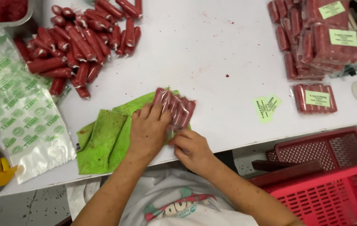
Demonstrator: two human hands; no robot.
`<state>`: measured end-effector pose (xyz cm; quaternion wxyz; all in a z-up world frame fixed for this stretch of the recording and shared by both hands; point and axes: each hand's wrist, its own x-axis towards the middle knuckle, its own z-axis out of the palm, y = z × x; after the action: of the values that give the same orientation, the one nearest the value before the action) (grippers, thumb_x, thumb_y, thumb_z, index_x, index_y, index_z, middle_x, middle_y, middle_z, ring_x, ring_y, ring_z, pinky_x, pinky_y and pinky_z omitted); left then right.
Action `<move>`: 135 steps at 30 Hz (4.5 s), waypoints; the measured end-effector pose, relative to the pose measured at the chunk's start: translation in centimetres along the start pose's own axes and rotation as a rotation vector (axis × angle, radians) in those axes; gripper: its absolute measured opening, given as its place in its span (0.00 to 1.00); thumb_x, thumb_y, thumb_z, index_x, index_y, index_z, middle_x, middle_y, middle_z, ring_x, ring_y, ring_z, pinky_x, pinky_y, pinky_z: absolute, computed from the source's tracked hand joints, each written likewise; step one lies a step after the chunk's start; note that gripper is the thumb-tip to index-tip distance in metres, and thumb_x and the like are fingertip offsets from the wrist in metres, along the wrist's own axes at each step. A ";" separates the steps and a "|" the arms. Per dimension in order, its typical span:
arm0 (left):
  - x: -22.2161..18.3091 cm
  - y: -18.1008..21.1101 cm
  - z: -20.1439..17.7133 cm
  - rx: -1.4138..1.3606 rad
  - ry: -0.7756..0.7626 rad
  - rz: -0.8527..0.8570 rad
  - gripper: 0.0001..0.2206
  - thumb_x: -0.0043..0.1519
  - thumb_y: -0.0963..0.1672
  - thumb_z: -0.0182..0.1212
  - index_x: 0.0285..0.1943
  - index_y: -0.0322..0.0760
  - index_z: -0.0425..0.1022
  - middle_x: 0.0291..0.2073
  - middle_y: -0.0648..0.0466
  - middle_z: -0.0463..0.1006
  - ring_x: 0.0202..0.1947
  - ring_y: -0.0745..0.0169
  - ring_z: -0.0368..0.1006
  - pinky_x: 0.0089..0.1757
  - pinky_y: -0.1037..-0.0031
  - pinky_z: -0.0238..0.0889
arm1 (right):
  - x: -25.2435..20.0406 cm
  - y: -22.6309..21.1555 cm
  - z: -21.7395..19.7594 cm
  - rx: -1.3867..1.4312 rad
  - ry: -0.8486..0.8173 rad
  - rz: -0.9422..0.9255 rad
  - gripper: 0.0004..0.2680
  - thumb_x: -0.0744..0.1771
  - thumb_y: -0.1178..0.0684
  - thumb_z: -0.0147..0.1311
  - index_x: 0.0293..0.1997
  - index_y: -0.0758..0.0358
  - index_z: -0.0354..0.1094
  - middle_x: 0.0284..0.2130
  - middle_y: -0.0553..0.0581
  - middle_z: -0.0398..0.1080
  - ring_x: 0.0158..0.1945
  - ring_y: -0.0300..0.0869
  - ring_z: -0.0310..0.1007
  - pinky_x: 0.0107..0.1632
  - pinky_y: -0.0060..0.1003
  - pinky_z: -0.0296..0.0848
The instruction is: The person picks up several red sausage-like items, places them inside a plastic sleeve, inserts a label, and then sets the package aside into a red bin.
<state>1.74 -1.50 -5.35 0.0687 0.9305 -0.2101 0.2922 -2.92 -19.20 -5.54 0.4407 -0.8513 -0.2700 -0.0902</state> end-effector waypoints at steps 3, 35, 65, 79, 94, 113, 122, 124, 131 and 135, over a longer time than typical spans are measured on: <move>-0.3 -1.6 0.1 -0.172 -0.070 0.149 0.09 0.55 0.46 0.57 0.43 0.43 0.72 0.57 0.50 0.74 0.50 0.47 0.69 0.35 0.59 0.64 | 2.6 0.0 -2.2 0.070 -0.200 -0.068 0.10 0.63 0.65 0.50 0.46 0.62 0.71 0.34 0.56 0.67 0.37 0.48 0.69 0.41 0.39 0.69; -1.4 -5.8 -0.1 -0.346 -0.079 0.098 0.20 0.60 0.43 0.72 0.62 0.39 0.78 0.54 0.51 0.79 0.52 0.46 0.72 0.56 0.60 0.67 | 4.0 4.2 -2.3 -0.267 -0.366 0.003 0.37 0.66 0.26 0.46 0.78 0.56 0.31 0.77 0.62 0.38 0.80 0.57 0.32 0.78 0.59 0.28; -3.5 3.6 -2.9 -1.174 0.223 -0.718 0.03 0.55 0.41 0.72 0.32 0.37 0.83 0.32 0.48 0.79 0.26 0.58 0.70 0.29 0.67 0.64 | -0.3 2.9 -5.1 -0.214 0.093 -0.189 0.40 0.55 0.33 0.67 0.73 0.56 0.52 0.75 0.70 0.40 0.76 0.73 0.29 0.76 0.65 0.41; -0.9 -5.7 -2.7 -1.286 -0.565 -1.430 0.11 0.57 0.40 0.63 0.45 0.27 0.79 0.15 0.52 0.65 0.08 0.73 0.53 0.12 0.83 0.49 | 6.6 8.2 -3.8 0.000 -0.392 -0.118 0.53 0.51 0.25 0.67 0.78 0.52 0.31 0.72 0.58 0.53 0.77 0.54 0.42 0.76 0.56 0.28; -0.9 -2.6 -3.0 -1.379 -0.464 -1.483 0.08 0.55 0.40 0.68 0.41 0.29 0.81 0.13 0.49 0.66 0.06 0.74 0.50 0.13 0.84 0.44 | 6.7 8.4 -4.2 0.044 -0.427 -0.131 0.52 0.51 0.26 0.68 0.78 0.54 0.35 0.72 0.58 0.53 0.77 0.57 0.38 0.75 0.57 0.25; 2.2 -0.4 -1.6 -0.974 -0.784 -0.957 0.21 0.60 0.56 0.59 0.55 0.46 0.82 0.47 0.43 0.83 0.51 0.44 0.79 0.51 0.61 0.70 | 8.0 6.7 -5.6 -0.064 -0.589 -0.034 0.48 0.49 0.26 0.67 0.75 0.51 0.47 0.73 0.61 0.49 0.75 0.63 0.40 0.72 0.68 0.34; -7.2 -0.8 -5.9 -0.818 -0.604 -0.724 0.14 0.51 0.52 0.73 0.45 0.55 0.88 0.25 0.61 0.81 0.21 0.70 0.72 0.34 0.81 0.67 | 16.5 1.9 -2.3 0.073 -0.904 0.192 0.15 0.69 0.45 0.42 0.61 0.50 0.67 0.52 0.52 0.74 0.52 0.41 0.72 0.57 0.38 0.72; -8.4 -0.4 -5.0 -0.911 -0.515 -0.714 0.10 0.53 0.49 0.72 0.43 0.50 0.88 0.22 0.62 0.78 0.23 0.71 0.72 0.33 0.81 0.66 | 16.1 3.3 -0.5 -0.006 -0.918 0.117 0.15 0.67 0.43 0.50 0.59 0.48 0.69 0.45 0.49 0.73 0.50 0.41 0.70 0.53 0.38 0.68; -4.0 -1.2 -10.7 -0.820 -0.003 -0.353 0.06 0.57 0.42 0.68 0.43 0.42 0.83 0.44 0.50 0.73 0.36 0.61 0.67 0.37 0.76 0.64 | 14.3 3.6 -6.7 0.411 -0.526 0.060 0.04 0.64 0.48 0.58 0.37 0.52 0.74 0.35 0.47 0.71 0.45 0.39 0.72 0.50 0.37 0.72; -0.3 -2.5 -12.0 -1.117 -0.054 -0.315 0.51 0.47 0.62 0.63 0.77 0.43 0.45 0.78 0.43 0.42 0.69 0.48 0.65 0.59 0.60 0.76 | 9.5 0.4 -8.1 0.605 -0.170 0.043 0.03 0.65 0.53 0.59 0.33 0.56 0.69 0.32 0.51 0.67 0.42 0.41 0.67 0.52 0.35 0.67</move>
<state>-3.55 3.88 4.34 0.5865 0.7802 -0.1932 0.0995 5.98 -22.27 2.72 0.6515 -0.6917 -0.3025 0.0748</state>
